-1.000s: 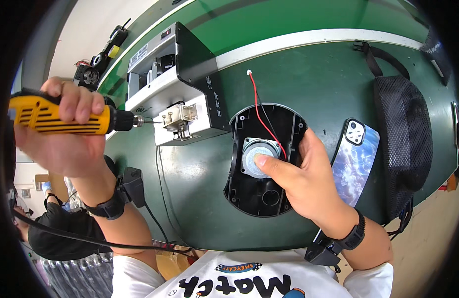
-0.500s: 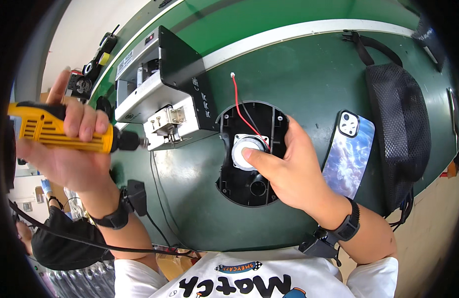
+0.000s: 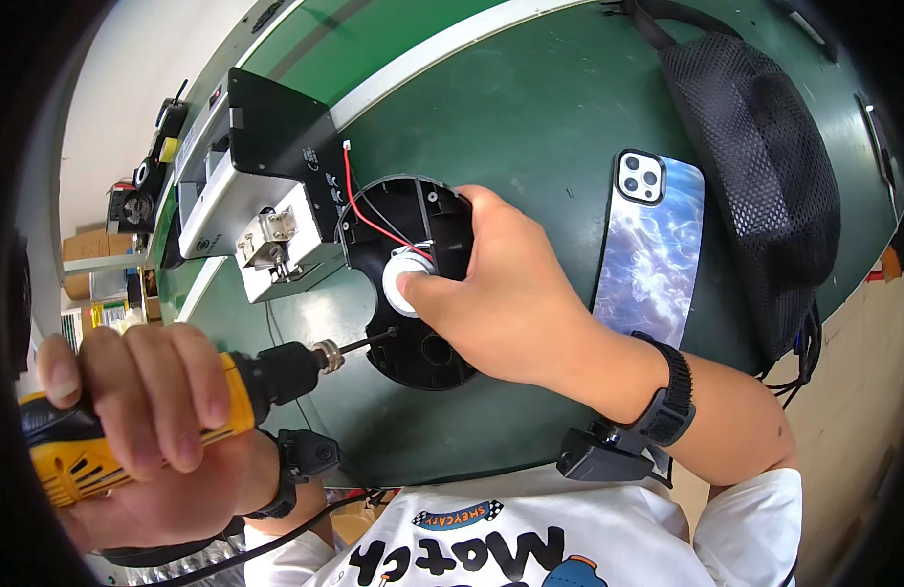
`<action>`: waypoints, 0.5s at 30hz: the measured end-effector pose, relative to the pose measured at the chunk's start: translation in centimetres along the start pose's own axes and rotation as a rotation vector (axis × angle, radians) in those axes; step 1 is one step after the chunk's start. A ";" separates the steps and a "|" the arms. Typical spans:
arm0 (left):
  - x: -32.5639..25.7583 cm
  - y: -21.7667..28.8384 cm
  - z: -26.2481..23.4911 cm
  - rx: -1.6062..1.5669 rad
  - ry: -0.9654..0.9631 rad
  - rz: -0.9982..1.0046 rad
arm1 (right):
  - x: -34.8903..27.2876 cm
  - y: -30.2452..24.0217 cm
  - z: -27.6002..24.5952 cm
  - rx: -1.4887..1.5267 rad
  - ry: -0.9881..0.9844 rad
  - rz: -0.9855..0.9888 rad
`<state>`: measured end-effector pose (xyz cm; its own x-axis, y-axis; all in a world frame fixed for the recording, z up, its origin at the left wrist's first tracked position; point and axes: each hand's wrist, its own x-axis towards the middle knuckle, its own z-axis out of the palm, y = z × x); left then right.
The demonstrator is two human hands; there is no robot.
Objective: Manually assemble components of a small speaker using a power screwdriver and assembly jig.
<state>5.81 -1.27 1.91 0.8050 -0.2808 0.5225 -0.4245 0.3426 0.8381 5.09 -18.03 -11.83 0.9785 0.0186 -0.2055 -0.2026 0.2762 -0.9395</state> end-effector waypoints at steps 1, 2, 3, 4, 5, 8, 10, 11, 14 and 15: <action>-0.1 -0.1 -0.1 0.021 -0.029 -0.025 | 0.0 -0.1 0.1 -0.012 0.000 -0.013; -0.1 -0.2 -0.3 0.043 -0.057 -0.050 | -0.1 -0.2 0.2 -0.024 -0.002 -0.026; -0.1 -0.2 -0.5 0.066 -0.084 -0.074 | -0.1 -0.2 0.4 -0.005 0.003 -0.043; 0.1 -0.4 -0.7 0.083 -0.111 -0.099 | 0.0 -0.1 0.2 -0.005 0.007 -0.041; 0.5 -0.4 -1.2 0.082 -0.199 -0.125 | 0.0 -0.1 0.1 -0.040 0.000 -0.029; 0.3 -1.0 -1.1 0.077 -0.142 -0.128 | 0.1 0.2 0.0 -0.064 0.006 -0.030; 0.0 -1.2 -0.8 0.080 -0.083 -0.127 | 0.1 0.2 0.0 -0.052 0.015 -0.046; -0.1 -1.2 -0.6 0.083 -0.053 -0.126 | 0.1 0.2 0.1 -0.056 0.005 -0.043; -0.4 -1.5 -0.5 0.089 0.037 -0.123 | 0.2 0.3 0.2 -0.050 -0.004 -0.040; -0.4 -1.5 -0.6 0.090 0.038 -0.123 | 0.2 0.3 0.2 -0.040 -0.006 -0.041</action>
<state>6.39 -1.16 0.31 0.8674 -0.2812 0.4105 -0.3560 0.2257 0.9068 5.23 -17.71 -12.12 0.9862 0.0136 -0.1650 -0.1635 0.2387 -0.9572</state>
